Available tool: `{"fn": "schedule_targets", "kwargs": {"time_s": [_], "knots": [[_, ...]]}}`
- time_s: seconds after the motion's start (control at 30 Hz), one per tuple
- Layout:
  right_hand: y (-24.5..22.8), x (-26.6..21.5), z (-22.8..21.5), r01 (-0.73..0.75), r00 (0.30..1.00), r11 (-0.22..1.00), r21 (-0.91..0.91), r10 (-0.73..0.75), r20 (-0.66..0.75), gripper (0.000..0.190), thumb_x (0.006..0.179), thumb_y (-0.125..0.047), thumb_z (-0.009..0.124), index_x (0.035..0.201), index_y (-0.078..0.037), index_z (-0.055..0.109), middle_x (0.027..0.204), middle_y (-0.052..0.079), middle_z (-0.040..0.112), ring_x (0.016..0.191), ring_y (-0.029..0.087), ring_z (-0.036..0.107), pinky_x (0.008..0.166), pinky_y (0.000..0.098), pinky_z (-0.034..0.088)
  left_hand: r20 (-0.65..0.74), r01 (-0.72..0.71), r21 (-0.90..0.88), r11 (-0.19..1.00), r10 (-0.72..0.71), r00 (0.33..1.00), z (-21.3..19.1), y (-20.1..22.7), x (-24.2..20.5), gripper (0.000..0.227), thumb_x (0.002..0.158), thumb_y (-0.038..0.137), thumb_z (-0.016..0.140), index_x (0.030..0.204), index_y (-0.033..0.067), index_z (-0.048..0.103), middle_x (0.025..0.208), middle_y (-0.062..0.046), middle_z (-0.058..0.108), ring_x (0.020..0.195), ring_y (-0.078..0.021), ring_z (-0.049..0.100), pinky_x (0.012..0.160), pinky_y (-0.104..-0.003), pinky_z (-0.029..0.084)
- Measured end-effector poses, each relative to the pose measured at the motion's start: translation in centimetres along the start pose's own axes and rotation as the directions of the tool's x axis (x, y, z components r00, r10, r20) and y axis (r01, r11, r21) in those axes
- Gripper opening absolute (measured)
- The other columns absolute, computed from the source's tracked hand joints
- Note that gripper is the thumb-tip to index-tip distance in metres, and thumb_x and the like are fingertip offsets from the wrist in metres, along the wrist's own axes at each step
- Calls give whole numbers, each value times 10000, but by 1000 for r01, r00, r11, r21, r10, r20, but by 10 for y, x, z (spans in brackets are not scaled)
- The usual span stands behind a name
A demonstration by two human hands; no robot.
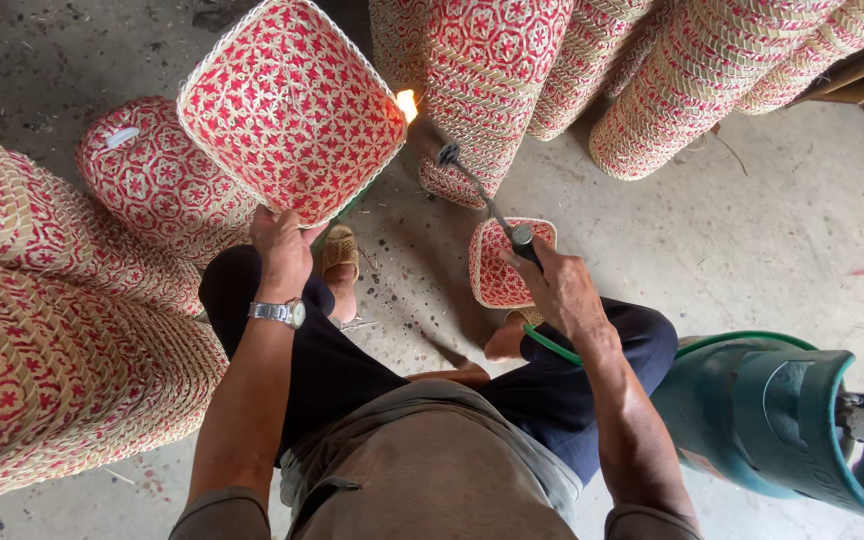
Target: The person uses a handheld blowtorch to apply heat to the surface of woven baskets, moving the flame across the patterned exterior and interior. The person handles the baskets one at a time, rotating them to cover different areas.
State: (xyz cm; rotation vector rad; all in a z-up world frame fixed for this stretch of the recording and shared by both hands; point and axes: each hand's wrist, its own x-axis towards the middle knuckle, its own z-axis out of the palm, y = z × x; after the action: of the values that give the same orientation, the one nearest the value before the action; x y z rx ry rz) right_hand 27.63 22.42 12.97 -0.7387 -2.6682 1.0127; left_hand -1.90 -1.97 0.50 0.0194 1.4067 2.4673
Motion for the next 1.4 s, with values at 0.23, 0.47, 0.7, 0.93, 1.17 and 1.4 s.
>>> {"fn": "schedule_targets", "kwargs": {"time_s": [0.23,0.47,0.7,0.93,1.17,1.4], "knots": [[14,2,-9,12,1000,1000,28,-13,27,336,969,-333,677,1005,1,658,656,157,637,566,270,643,570,426,491,45,-37,180,983,29,999,-3,21,11,290,978,-31,484,1242,20,593,1196,-149,713,1018,-264,774,837,-451,647],[19,6,-12,-18,998,1000,0,18,54,350,982,-348,679,999,0,660,657,145,631,583,246,621,583,418,489,205,-104,216,971,59,977,-2,32,14,304,983,-55,473,1257,8,590,1198,-135,697,1017,-243,752,867,-445,635],[17,7,-18,-72,997,994,82,69,40,343,968,-341,661,1094,-23,675,641,118,634,562,215,624,571,392,496,240,-190,534,824,68,968,-23,15,22,282,948,-46,515,1209,-1,612,1060,-60,695,873,-124,709,786,-325,670],[4,10,-28,-307,948,948,79,297,112,376,950,-349,638,1221,-87,646,607,120,586,523,221,600,518,399,479,293,-288,701,653,104,950,-33,8,26,420,959,-43,529,1341,43,679,970,8,683,689,-28,516,569,-204,434],[15,14,-28,-211,976,975,67,207,70,345,987,-366,647,1052,-30,690,642,75,639,563,178,627,535,378,504,244,-236,906,353,22,970,-5,33,15,558,890,-52,510,1413,113,607,836,-25,639,566,-82,499,453,-232,428],[-7,29,-8,62,997,997,40,-64,51,364,1020,-369,652,1041,-6,664,650,142,606,548,228,570,563,414,465,371,-370,898,239,41,928,7,7,11,426,911,-20,543,1313,65,653,875,-96,694,622,-160,604,507,-323,483]]}}
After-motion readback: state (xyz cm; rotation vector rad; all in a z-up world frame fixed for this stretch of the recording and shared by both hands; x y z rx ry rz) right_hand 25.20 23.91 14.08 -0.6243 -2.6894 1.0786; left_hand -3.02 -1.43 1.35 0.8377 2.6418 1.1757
